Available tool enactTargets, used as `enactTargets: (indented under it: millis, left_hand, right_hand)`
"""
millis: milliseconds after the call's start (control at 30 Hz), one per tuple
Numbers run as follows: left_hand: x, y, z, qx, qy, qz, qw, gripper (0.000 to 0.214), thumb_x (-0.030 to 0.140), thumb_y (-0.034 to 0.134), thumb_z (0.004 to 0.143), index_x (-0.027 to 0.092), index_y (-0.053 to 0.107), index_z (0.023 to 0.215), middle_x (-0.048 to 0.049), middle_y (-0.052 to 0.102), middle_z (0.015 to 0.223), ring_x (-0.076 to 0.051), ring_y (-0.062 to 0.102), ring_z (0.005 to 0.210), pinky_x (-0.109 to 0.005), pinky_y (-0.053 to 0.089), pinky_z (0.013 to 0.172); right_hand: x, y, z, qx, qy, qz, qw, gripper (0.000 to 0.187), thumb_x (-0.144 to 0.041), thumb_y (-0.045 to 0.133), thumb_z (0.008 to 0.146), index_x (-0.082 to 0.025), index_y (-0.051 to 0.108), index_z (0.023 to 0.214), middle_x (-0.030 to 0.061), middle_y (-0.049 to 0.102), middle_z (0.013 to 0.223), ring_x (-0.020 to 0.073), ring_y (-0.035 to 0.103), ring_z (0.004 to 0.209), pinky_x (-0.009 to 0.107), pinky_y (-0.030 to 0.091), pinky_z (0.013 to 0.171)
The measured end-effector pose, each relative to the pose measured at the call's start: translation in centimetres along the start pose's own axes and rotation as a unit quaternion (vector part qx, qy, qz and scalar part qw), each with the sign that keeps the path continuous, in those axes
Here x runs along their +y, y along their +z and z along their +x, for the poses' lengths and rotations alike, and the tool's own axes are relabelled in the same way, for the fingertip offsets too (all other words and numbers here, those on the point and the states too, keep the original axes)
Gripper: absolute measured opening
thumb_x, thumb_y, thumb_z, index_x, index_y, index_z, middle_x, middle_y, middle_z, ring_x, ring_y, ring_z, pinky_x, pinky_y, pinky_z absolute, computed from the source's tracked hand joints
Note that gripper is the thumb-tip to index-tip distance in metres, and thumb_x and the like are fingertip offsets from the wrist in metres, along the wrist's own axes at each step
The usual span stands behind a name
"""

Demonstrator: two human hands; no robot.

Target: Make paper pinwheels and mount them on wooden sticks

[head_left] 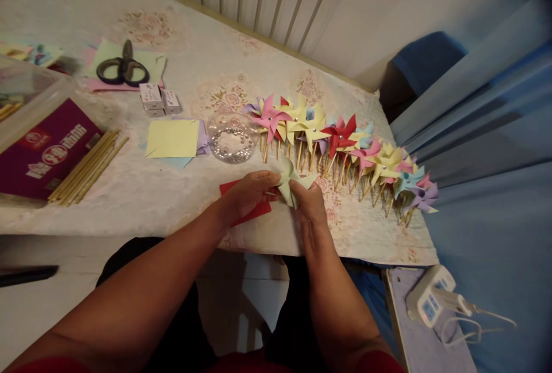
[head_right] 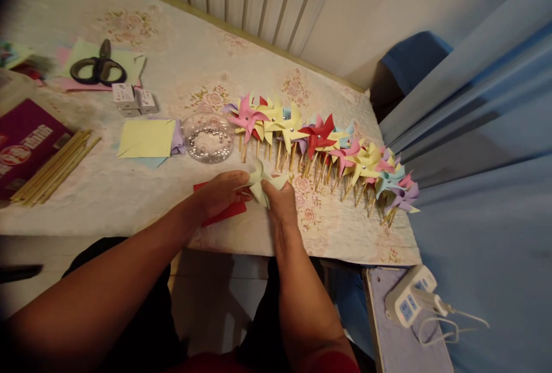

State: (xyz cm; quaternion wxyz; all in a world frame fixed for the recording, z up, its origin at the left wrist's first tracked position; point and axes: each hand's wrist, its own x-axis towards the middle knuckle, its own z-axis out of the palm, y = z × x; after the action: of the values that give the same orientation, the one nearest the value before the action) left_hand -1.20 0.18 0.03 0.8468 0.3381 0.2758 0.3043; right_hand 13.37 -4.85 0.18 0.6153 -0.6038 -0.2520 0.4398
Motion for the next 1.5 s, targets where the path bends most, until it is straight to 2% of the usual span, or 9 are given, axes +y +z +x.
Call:
enactTargets:
  millis: [167,367,533,667,767,967,1167,1500]
  left_hand:
    - [-0.3,0.1,0.1,-0.005,0.0,-0.081,0.997,0.034,0.039,0.086,0.064,0.016,0.073,0.085,-0.0069,0.072,0.089,-0.016,0.065,0.083,-0.029,0.049,0.08]
    - [-0.7,0.2,0.1,-0.003,0.001,-0.044,0.999,0.034,0.03,0.088,0.064,0.016,0.076,0.093,-0.0066,0.073,0.092,-0.015,0.065,0.083,-0.027,0.047,0.079]
    - [-1.5,0.6,0.4,-0.025,0.024,-0.014,0.999,0.03,0.034,0.084,0.067,0.013,0.075,0.086,-0.0072,0.072,0.081,-0.015,0.064,0.074,-0.029,0.049,0.079]
    - [-2.4,0.7,0.8,0.022,0.068,-0.001,0.997,0.025,0.035,0.08,0.07,0.012,0.073,0.077,-0.0035,0.068,0.07,-0.013,0.06,0.066,-0.026,0.047,0.071]
    - [-3.0,0.6,1.1,0.05,0.098,-0.005,0.994,0.023,0.035,0.079,0.071,0.013,0.073,0.078,-0.0016,0.067,0.07,-0.012,0.059,0.066,-0.025,0.047,0.069]
    - [-3.3,0.8,1.1,0.074,0.118,-0.001,0.99,0.016,0.032,0.076,0.073,0.017,0.073,0.08,-0.0009,0.068,0.076,-0.013,0.058,0.067,-0.025,0.047,0.067]
    - [-3.2,1.0,0.9,0.093,0.11,-0.01,0.99,0.016,0.032,0.074,0.072,0.017,0.07,0.076,-0.0008,0.066,0.073,-0.012,0.055,0.061,-0.024,0.043,0.061]
    - [-2.6,1.0,0.9,0.094,0.11,-0.038,0.989,0.017,0.031,0.076,0.068,0.017,0.071,0.076,-0.0003,0.067,0.069,-0.014,0.061,0.066,-0.025,0.047,0.065]
  right_hand:
    - [0.2,0.9,-0.1,0.036,-0.018,0.125,0.991,0.034,-0.03,0.079,0.059,-0.019,0.065,0.088,0.0006,0.074,0.081,0.0176,0.068,0.07,0.031,0.057,0.067]
    - [-0.1,1.6,-0.5,0.063,-0.012,0.179,0.982,0.029,-0.027,0.076,0.063,-0.018,0.065,0.088,0.0013,0.073,0.084,0.0163,0.068,0.074,0.03,0.059,0.075]
    - [0.0,3.2,-1.6,0.072,-0.023,0.182,0.98,0.027,-0.026,0.073,0.065,-0.018,0.065,0.089,0.0017,0.073,0.085,0.0164,0.069,0.077,0.031,0.058,0.078]
    - [0.2,4.4,-2.5,0.06,-0.021,0.182,0.981,0.021,-0.025,0.071,0.067,-0.019,0.065,0.086,-0.0002,0.073,0.079,0.0157,0.068,0.075,0.031,0.058,0.078]
    - [0.2,4.9,-2.8,0.062,-0.033,0.182,0.981,0.019,-0.023,0.071,0.066,-0.019,0.065,0.084,-0.0015,0.072,0.076,0.0154,0.068,0.076,0.03,0.058,0.079]
    - [0.4,5.0,-2.8,0.069,-0.021,0.175,0.982,0.016,-0.022,0.072,0.066,-0.018,0.063,0.079,-0.003,0.07,0.073,0.0128,0.067,0.068,0.028,0.057,0.074]
    - [0.9,4.9,-2.8,0.067,-0.015,0.159,0.985,0.02,-0.026,0.073,0.067,-0.018,0.062,0.081,-0.0011,0.07,0.075,0.0147,0.067,0.069,0.029,0.057,0.07]
    - [1.2,4.5,-2.5,0.037,-0.031,0.133,0.99,0.022,-0.03,0.071,0.07,-0.019,0.062,0.087,-0.0023,0.068,0.08,0.0135,0.065,0.073,0.028,0.055,0.075]
